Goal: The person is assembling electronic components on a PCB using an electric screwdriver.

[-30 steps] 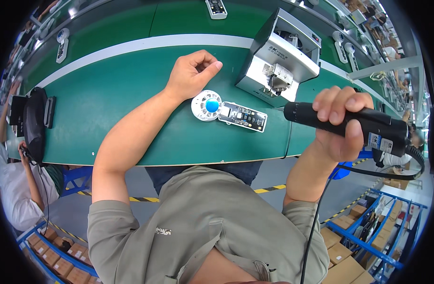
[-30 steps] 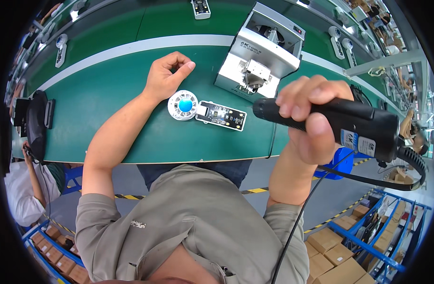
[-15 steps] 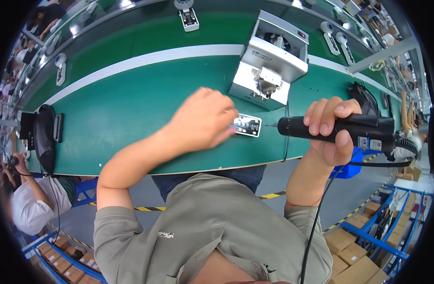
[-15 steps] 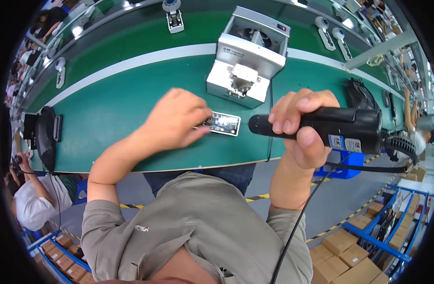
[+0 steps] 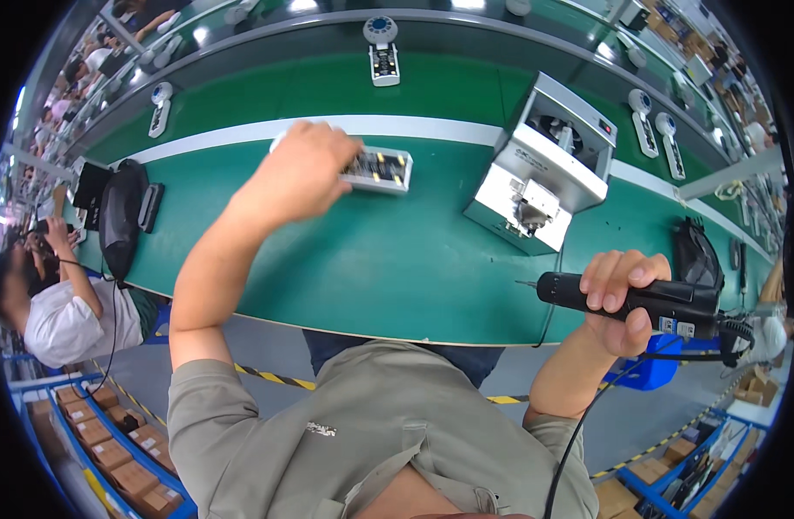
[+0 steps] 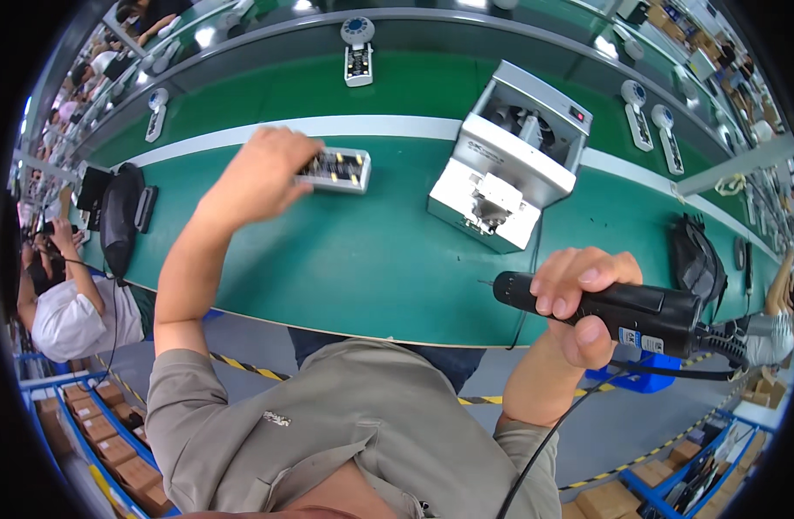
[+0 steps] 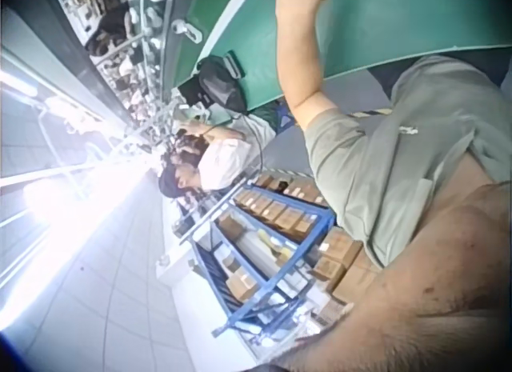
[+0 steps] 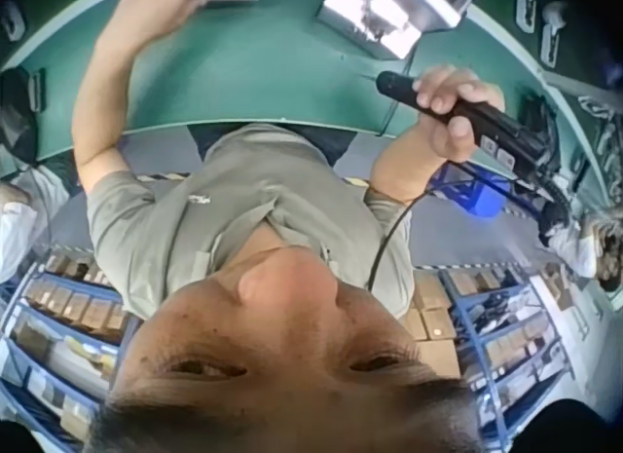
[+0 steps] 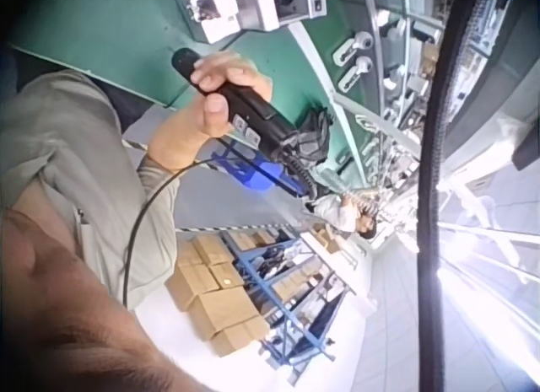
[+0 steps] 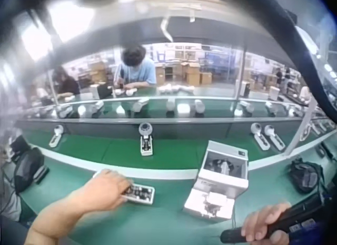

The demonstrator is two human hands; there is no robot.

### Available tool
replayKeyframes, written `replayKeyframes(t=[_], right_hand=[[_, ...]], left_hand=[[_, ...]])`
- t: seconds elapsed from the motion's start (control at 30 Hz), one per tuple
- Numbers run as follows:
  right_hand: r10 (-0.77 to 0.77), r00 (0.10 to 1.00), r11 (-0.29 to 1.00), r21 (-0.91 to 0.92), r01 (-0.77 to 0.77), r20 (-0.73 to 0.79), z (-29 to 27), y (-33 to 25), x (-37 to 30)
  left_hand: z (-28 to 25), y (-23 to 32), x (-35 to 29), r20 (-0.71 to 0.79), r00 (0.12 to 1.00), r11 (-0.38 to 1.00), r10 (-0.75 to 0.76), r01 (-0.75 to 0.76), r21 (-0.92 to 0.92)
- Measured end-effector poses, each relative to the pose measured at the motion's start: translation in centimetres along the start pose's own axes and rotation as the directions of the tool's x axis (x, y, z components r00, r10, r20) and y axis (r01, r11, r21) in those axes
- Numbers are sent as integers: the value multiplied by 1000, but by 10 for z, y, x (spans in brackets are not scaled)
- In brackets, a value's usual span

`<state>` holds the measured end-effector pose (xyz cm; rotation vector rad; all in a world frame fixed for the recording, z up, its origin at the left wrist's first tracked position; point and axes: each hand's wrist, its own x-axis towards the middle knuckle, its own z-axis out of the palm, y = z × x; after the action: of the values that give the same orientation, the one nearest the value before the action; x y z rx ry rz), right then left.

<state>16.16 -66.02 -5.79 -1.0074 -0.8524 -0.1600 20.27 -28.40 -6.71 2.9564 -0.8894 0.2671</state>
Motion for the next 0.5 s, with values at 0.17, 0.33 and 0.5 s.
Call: replayKeyframes(t=[0.17, 0.33, 0.5], right_hand=[[18, 1000, 1000, 26, -18, -4, 0, -3, -6], [50, 999, 999, -11, -50, -7, 5, -2, 5], [63, 998, 998, -27, -63, 2, 8, 2, 10]], left_hand=[[28, -53, 18, -189, 976, 974, -111, 145, 175], [24, -64, 43, -220, 956, 959, -193, 231, 166], [23, -49, 88, -314, 937, 977, -155, 192, 89]])
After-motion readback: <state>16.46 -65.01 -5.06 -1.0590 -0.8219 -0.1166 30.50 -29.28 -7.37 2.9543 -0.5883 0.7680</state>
